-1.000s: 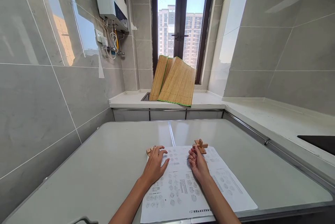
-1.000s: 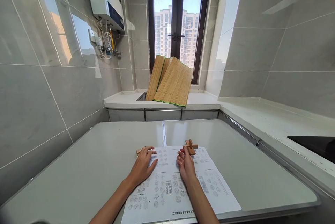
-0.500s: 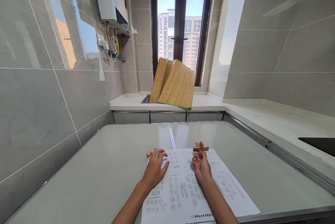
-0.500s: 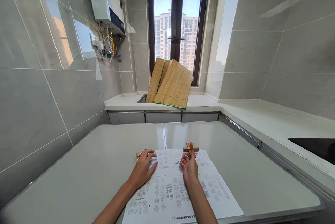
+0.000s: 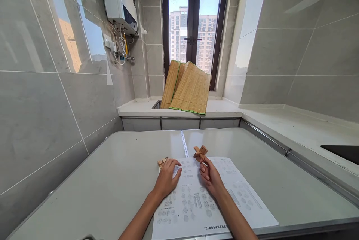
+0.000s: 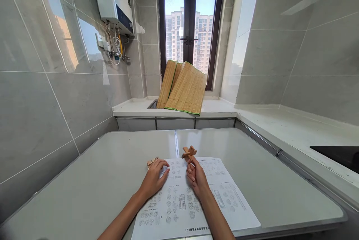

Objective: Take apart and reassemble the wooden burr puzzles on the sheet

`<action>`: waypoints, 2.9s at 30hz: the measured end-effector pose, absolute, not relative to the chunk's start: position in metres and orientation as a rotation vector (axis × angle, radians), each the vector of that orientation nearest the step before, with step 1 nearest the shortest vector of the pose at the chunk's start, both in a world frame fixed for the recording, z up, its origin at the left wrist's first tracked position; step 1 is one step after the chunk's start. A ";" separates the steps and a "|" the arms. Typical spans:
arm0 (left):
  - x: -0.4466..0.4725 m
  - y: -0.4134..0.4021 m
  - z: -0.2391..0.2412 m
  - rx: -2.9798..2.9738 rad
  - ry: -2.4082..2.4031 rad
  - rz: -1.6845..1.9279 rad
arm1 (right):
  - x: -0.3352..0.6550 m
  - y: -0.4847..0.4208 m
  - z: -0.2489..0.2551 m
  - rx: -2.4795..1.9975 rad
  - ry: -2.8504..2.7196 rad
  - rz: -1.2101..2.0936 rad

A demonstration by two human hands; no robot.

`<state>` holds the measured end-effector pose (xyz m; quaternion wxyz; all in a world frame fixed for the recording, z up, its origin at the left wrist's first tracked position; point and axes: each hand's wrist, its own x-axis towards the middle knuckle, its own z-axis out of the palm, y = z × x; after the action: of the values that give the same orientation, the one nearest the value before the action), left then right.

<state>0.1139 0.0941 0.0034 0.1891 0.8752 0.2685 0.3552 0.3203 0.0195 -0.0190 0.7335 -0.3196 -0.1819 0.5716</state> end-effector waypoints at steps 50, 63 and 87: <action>0.125 0.070 0.014 2.005 0.609 0.835 | 0.301 0.010 -0.013 -0.869 -1.036 1.117; 0.121 0.073 0.013 2.210 0.698 0.933 | 0.293 0.008 -0.006 -0.933 -1.007 1.003; 0.120 0.074 0.010 2.490 0.729 1.038 | 0.286 0.003 -0.018 -1.019 -1.223 0.998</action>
<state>0.1199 0.0740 0.0102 0.1727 0.8776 0.2570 0.3660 0.2865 0.0034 -0.0178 0.5903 -0.4378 -0.5254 0.4288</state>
